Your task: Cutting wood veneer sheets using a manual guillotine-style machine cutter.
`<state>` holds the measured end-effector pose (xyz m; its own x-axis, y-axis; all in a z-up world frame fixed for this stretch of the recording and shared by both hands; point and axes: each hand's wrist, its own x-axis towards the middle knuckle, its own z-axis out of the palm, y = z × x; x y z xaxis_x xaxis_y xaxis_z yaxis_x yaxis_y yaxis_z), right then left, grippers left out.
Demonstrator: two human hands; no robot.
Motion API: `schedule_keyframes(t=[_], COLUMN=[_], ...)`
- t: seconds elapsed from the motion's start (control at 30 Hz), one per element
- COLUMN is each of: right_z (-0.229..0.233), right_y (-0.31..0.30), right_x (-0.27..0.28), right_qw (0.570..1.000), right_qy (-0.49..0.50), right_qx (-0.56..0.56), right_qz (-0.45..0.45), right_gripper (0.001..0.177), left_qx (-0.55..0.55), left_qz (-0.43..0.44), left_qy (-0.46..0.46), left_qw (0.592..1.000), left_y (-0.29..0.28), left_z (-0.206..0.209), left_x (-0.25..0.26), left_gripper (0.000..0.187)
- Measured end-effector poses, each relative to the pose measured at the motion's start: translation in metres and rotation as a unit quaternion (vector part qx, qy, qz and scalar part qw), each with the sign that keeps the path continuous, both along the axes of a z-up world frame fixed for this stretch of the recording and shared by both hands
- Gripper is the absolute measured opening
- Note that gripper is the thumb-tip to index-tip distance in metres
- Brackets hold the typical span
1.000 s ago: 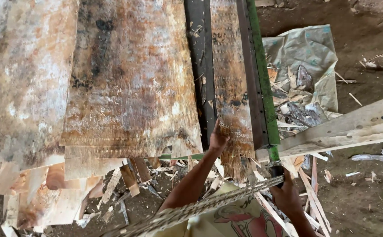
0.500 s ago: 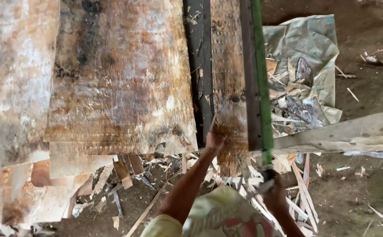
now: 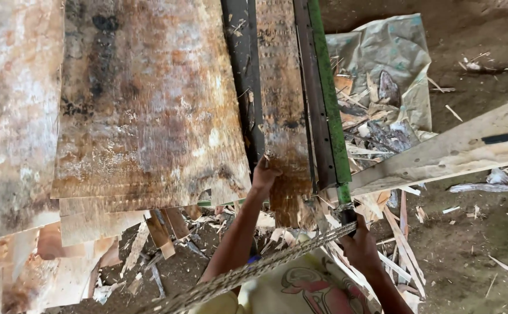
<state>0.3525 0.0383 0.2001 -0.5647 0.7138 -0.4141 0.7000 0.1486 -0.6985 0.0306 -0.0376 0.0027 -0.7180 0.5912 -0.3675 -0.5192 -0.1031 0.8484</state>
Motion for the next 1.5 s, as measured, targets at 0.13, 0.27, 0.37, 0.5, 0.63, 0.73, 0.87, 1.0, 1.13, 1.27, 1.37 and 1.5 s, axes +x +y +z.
schedule_keyframes(t=[0.13, 0.27, 0.37, 0.5, 0.63, 0.73, 0.87, 1.0, 1.13, 1.27, 1.37, 1.5], right_z=[0.025, 0.011, 0.01, 0.051, 0.059, 0.039, 0.063, 0.091, 0.094, 0.113, 0.113, 0.112], right_y=[-0.002, 0.001, 0.003, -0.003, 0.004, 0.014, 0.007, -0.002, -0.008, -0.018, -0.016, -0.014], right_x=[-0.012, -0.002, -0.001, -0.012, -0.012, -0.002, -0.006, -0.018, -0.008, -0.015, -0.018, -0.017], right_qw=[0.994, 0.998, 0.999, 0.998, 0.998, 0.997, 0.996, 0.998, 0.998, 1.0, 1.0, 1.0], right_qy=[-0.093, -0.049, -0.02, -0.06, -0.052, -0.029, -0.024, -0.048, -0.036, 0.003, -0.02, -0.03], right_qx=[-0.043, 0.035, 0.035, -0.009, -0.036, -0.064, 0.041, -0.047, -0.042, -0.02, -0.008, -0.001], right_qz=[-0.036, 0.001, 0.003, -0.006, 0.003, 0.025, 0.081, -0.006, -0.007, 0.0, -0.006, -0.005], right_gripper=[0.055, 0.056, 0.057, 0.066, 0.066, 0.07, 0.062, 0.068, 0.065, 0.068, 0.069, 0.069], left_qx=[-0.026, -0.081, -0.097, -0.038, -0.197, -0.297, -0.268, -0.232, -0.213, -0.2, -0.188, -0.182], left_qz=[-0.038, -0.078, -0.09, -0.116, -0.183, -0.254, -0.204, -0.159, -0.112, -0.055, -0.035, -0.011], left_qy=[-0.037, -0.112, -0.099, -0.029, 0.068, 0.165, 0.154, 0.146, 0.102, 0.067, 0.075, 0.043], left_qw=[0.998, 0.987, 0.986, 0.992, 0.961, 0.906, 0.929, 0.948, 0.965, 0.976, 0.979, 0.982], left_y=[-0.025, -0.058, -0.084, -0.153, -0.228, -0.267, -0.263, -0.228, -0.221, -0.237, -0.227, -0.208], left_z=[0.082, 0.132, 0.12, 0.046, 0.067, 0.061, 0.077, 0.112, 0.119, 0.118, 0.113, 0.142], left_x=[-0.013, -0.015, -0.019, -0.031, -0.033, -0.033, -0.044, -0.07, -0.054, -0.035, -0.04, -0.036], left_gripper=[0.071, 0.056, 0.053, 0.053, 0.054, 0.05, 0.045, 0.04, 0.036, 0.032, 0.036, 0.031])
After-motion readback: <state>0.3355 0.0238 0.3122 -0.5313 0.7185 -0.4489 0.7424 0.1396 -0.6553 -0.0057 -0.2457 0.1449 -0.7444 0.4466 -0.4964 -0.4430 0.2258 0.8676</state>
